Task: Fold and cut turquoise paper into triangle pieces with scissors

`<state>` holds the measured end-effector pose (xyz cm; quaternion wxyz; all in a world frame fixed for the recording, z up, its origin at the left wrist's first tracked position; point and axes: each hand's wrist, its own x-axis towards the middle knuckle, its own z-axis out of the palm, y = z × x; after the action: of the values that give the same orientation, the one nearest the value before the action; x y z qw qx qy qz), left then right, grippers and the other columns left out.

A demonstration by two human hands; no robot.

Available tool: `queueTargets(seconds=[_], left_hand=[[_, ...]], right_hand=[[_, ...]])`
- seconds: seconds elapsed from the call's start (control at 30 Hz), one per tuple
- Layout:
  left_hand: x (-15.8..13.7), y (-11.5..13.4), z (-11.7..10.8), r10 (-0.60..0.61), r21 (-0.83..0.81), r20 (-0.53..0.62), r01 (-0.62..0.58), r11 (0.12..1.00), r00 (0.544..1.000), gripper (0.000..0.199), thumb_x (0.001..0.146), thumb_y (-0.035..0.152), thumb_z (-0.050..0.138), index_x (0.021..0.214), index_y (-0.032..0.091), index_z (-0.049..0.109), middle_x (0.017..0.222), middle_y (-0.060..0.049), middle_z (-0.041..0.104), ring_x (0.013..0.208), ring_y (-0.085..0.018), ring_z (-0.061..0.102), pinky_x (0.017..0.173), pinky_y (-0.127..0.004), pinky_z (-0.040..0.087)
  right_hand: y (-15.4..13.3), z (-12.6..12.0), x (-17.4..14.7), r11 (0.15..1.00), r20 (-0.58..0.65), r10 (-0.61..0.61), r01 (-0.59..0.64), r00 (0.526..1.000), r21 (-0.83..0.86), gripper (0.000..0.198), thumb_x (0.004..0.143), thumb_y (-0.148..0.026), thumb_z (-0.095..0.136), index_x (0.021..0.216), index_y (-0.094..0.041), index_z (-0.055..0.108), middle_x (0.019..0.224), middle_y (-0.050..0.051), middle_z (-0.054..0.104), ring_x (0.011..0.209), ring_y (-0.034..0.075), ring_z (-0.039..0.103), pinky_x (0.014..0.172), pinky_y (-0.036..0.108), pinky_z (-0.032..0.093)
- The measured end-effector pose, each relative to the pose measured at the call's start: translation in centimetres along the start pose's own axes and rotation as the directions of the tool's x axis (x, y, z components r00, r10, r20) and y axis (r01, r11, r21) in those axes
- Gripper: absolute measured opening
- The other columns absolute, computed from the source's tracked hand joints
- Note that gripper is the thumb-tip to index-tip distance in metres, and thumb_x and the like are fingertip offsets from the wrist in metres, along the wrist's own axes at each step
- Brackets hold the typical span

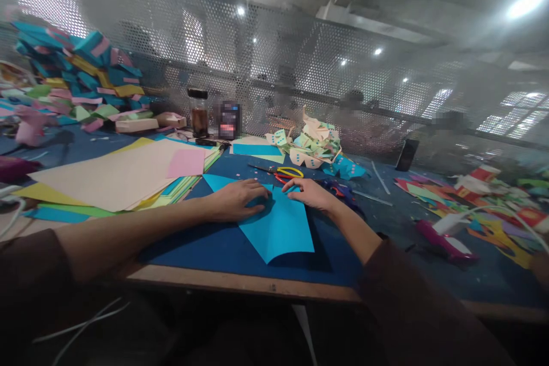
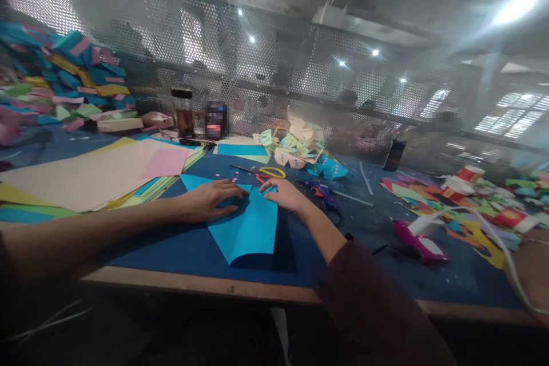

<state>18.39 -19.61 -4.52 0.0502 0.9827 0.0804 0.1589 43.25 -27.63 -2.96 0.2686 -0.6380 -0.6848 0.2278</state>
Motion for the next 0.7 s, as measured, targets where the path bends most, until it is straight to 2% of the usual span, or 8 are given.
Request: queueTargets(seconds=[0.23,0.37,0.57,0.7], left_hand=[[-0.01,0.06,0.02,0.006,0.03,-0.002,-0.006,1.0,1.0,0.026,0.097,0.029,0.057,0.119,0.016,0.063,0.124,-0.012,0.068,0.116,-0.029,0.061,0.099,-0.045,0.05],[-0.21,-0.05,0.17,0.01,0.035,-0.024,-0.009,0.999,1.0,0.027,0.097,0.03,0.058,0.121,0.019,0.062,0.127,-0.009,0.069,0.121,-0.029,0.059,0.106,-0.047,0.046],[-0.29,0.23,-0.01,0.074,-0.02,-0.088,-0.076,0.997,0.993,0.023,0.1,0.033,0.056,0.117,0.02,0.065,0.126,-0.008,0.069,0.117,-0.025,0.062,0.105,-0.042,0.048],[-0.27,0.5,-0.17,0.092,-0.028,-0.053,-0.094,0.995,0.994,0.024,0.099,0.031,0.058,0.118,0.02,0.066,0.126,-0.008,0.069,0.116,-0.025,0.064,0.105,-0.043,0.048]], right_hand=[[-0.1,-0.06,-0.18,1.0,0.035,0.015,-0.016,0.999,0.02,0.022,0.074,-0.014,0.062,0.091,-0.016,0.076,0.087,0.002,0.072,0.075,0.015,0.057,0.071,0.025,0.041],[-0.1,-0.04,-0.19,0.999,0.032,0.037,-0.038,0.999,0.019,0.02,0.075,-0.016,0.06,0.087,-0.017,0.076,0.085,0.003,0.072,0.074,0.016,0.058,0.07,0.026,0.041],[0.08,0.11,0.0,1.0,-0.062,0.026,-0.026,0.998,0.008,0.018,0.078,-0.016,0.06,0.087,-0.017,0.076,0.094,0.004,0.075,0.087,0.019,0.063,0.083,0.029,0.044],[0.39,-0.13,0.1,1.0,-0.022,0.004,-0.003,1.0,0.029,0.019,0.083,-0.025,0.062,0.094,-0.016,0.075,0.103,0.007,0.075,0.098,0.022,0.065,0.092,0.032,0.044]])
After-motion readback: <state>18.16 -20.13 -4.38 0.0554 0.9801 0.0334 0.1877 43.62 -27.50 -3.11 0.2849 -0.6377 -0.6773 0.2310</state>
